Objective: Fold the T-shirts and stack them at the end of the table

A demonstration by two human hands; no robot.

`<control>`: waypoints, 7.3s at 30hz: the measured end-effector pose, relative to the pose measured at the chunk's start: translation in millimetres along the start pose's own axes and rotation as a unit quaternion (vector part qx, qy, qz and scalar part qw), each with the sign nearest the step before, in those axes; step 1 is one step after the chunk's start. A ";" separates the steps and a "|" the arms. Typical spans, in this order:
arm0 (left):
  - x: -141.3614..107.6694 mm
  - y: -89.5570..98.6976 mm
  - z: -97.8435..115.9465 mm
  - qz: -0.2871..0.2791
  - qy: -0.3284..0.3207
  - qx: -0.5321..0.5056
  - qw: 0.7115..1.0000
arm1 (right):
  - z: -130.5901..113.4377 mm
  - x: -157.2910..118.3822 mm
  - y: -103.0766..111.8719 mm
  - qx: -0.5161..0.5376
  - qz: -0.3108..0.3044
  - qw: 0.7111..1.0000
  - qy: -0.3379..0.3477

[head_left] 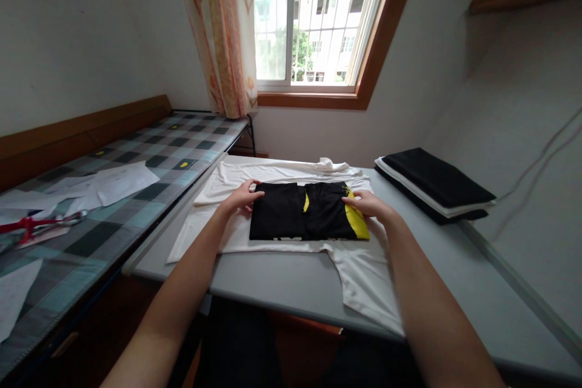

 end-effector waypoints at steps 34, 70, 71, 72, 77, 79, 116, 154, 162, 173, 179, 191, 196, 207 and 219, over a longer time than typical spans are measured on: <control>-5.1 6.6 -5.5 0.030 0.094 -0.091 0.991 | -204.6 -80.9 -113.4 -0.105 -0.167 0.946 0.256; -17.4 -5.0 -2.2 -0.089 0.023 0.069 0.993 | -96.1 -39.9 -122.8 -0.074 0.101 0.962 0.243; -15.1 -0.4 -1.0 -0.074 0.002 0.105 0.992 | -96.7 -40.9 -121.6 -0.074 0.112 0.960 0.244; -12.3 5.9 2.8 -0.037 -0.029 0.147 0.988 | -98.0 -42.0 -120.7 -0.072 0.122 0.958 0.248; -7.9 10.5 39.4 0.174 -0.220 0.269 0.922 | -107.5 -42.9 -126.5 -0.058 0.095 0.957 0.267; -5.4 -10.5 46.6 0.133 -0.266 0.273 0.915 | -109.7 -41.8 -132.3 -0.068 0.074 0.958 0.270; 13.6 5.7 0.4 0.242 -0.141 0.163 0.946 | -118.7 -65.1 -156.9 -0.277 0.019 0.907 0.317; -30.5 -27.2 71.7 0.076 -0.399 0.155 0.901 | -126.7 -71.1 -107.0 -0.107 0.196 0.913 0.341; -53.3 -48.1 88.2 0.063 -0.497 0.225 0.836 | -151.3 -101.9 -53.4 -0.060 0.117 0.869 0.476; -44.0 -29.2 77.9 -0.048 -0.305 0.073 0.948 | -142.4 -85.0 -17.8 0.126 0.104 0.903 0.398; -28.6 -12.7 74.5 -0.017 -0.289 0.063 0.955 | -137.5 -82.3 20.4 0.121 0.106 0.908 0.388; 4.3 -1.8 151.4 0.127 -0.463 0.259 0.838 | -122.3 -51.4 57.0 -0.059 0.262 0.884 0.384; -4.5 -68.6 76.6 -0.013 -0.471 0.347 0.811 | -55.8 -41.7 -13.9 -0.221 0.145 0.905 0.334; -12.3 -67.9 54.9 0.002 -0.517 0.323 0.793 | -23.8 -40.9 -18.3 -0.185 0.139 0.910 0.344; -22.6 -63.4 62.5 -0.038 -0.519 0.265 0.812 | -29.0 -62.0 -14.1 -0.147 0.109 0.901 0.393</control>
Point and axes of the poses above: each hand's wrist, its own x-axis towards the middle knuckle, its own y-axis out of the back of the hand, z = x × y, the point moved 7 cm from there along x, towards the middle knuckle, and after that the axes turned 8 degrees about -y, right-handed, at the moved point
